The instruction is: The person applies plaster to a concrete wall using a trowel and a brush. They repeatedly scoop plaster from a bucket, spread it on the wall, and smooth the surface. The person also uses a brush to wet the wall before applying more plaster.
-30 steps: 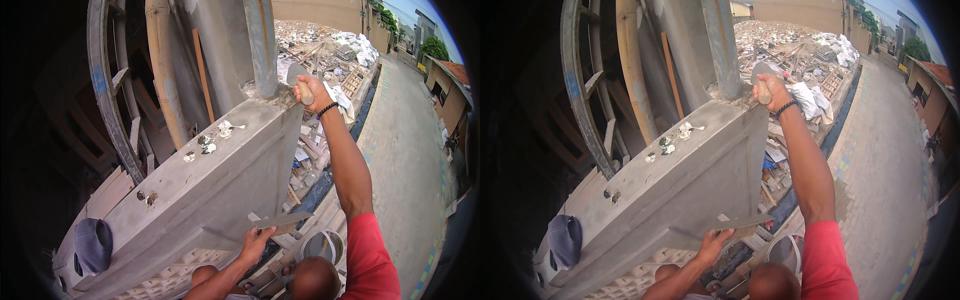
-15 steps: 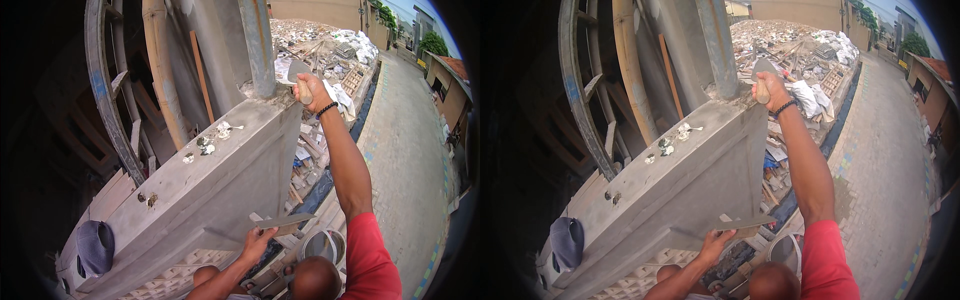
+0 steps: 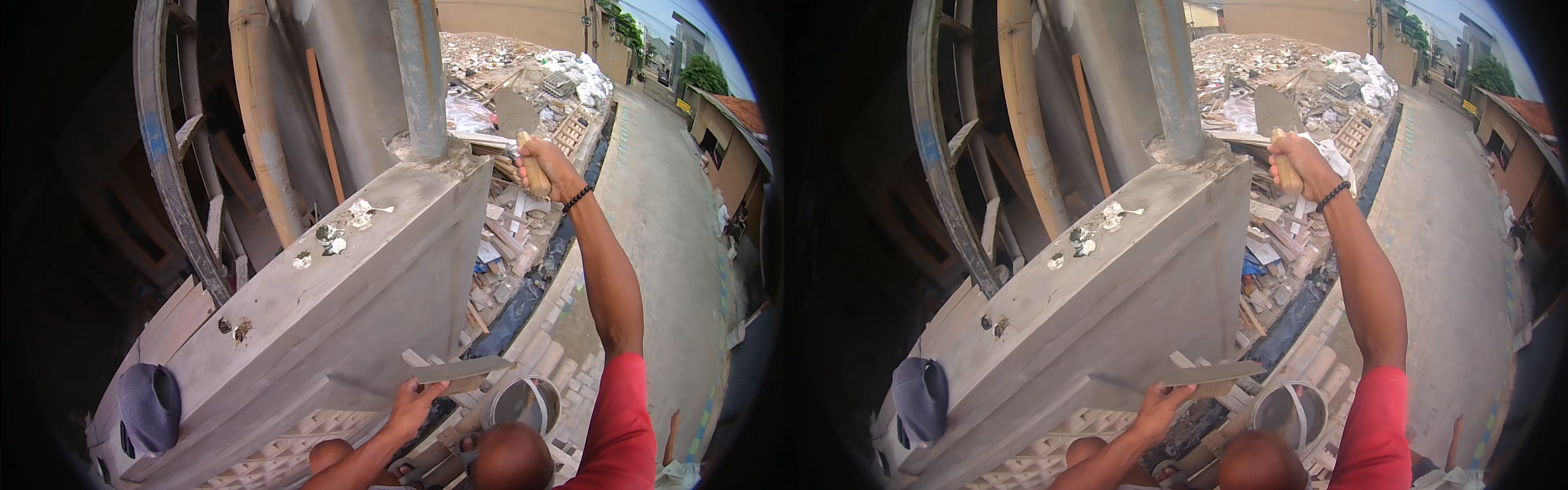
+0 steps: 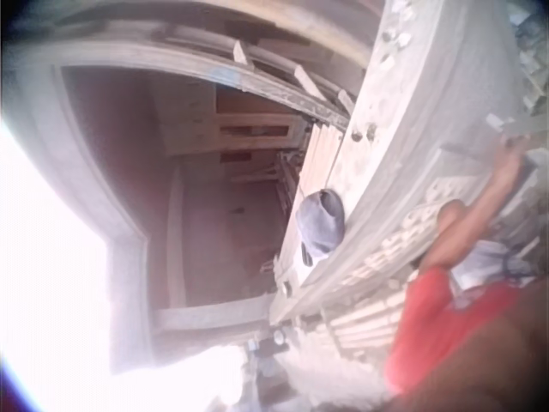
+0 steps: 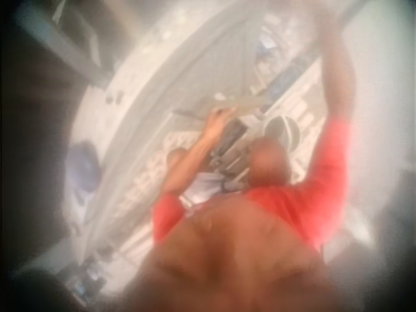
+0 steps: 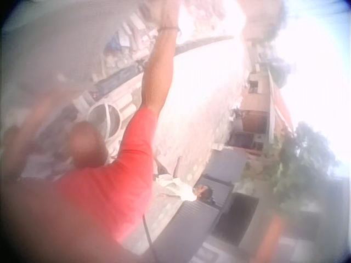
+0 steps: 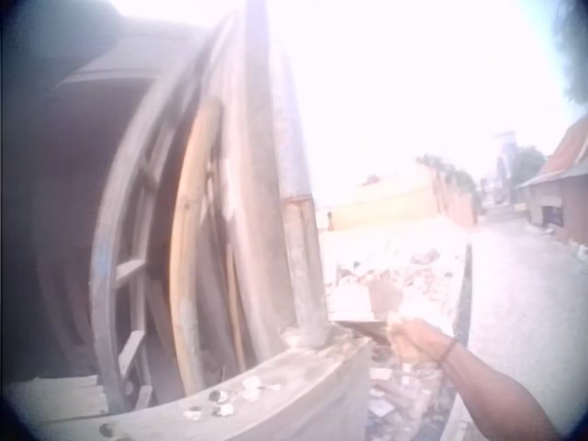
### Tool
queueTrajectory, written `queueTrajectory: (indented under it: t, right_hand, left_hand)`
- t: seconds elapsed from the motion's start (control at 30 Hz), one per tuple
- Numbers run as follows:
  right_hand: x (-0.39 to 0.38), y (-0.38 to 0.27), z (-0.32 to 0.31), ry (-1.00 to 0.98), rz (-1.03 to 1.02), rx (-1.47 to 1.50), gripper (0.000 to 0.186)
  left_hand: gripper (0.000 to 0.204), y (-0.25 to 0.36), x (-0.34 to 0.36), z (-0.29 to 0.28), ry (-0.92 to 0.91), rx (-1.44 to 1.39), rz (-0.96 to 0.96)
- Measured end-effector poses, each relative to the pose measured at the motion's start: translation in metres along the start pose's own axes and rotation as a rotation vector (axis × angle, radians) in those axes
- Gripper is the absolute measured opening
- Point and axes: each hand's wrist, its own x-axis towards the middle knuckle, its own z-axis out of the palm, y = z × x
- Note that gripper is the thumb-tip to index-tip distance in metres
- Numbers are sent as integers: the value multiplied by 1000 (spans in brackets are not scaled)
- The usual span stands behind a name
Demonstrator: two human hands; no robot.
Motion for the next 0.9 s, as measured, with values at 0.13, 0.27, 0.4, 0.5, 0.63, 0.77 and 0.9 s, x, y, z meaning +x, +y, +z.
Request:
queueTrajectory:
  t: [0.13,0.27,0.4,0.5,0.63,0.77,0.9]
  right_hand:
    - [12,-2,6,-199,136,-144,18]
    - [34,-9,2,-121,31,121,20]
    - [46,-13,0,-84,117,-98,23]
    - [58,-17,-2,91,38,-6,26]
    - [74,-8,10,8,156,-64,24]
    - [54,-31,35,-122,187,-217,21]
    - [87,-17,14,189,17,45,22]
  left_hand:
    - [34,-3,5,-1,-1,37,-5]
    - [33,3,5,-1,47,77,-14]
    - [33,4,3,-5,84,58,12]
    - [35,2,4,-8,88,48,4]
    - [35,1,7,-11,100,24,-40]
    - [33,-4,11,-18,129,71,-49]
    - [32,2,12,-6,124,102,-37]
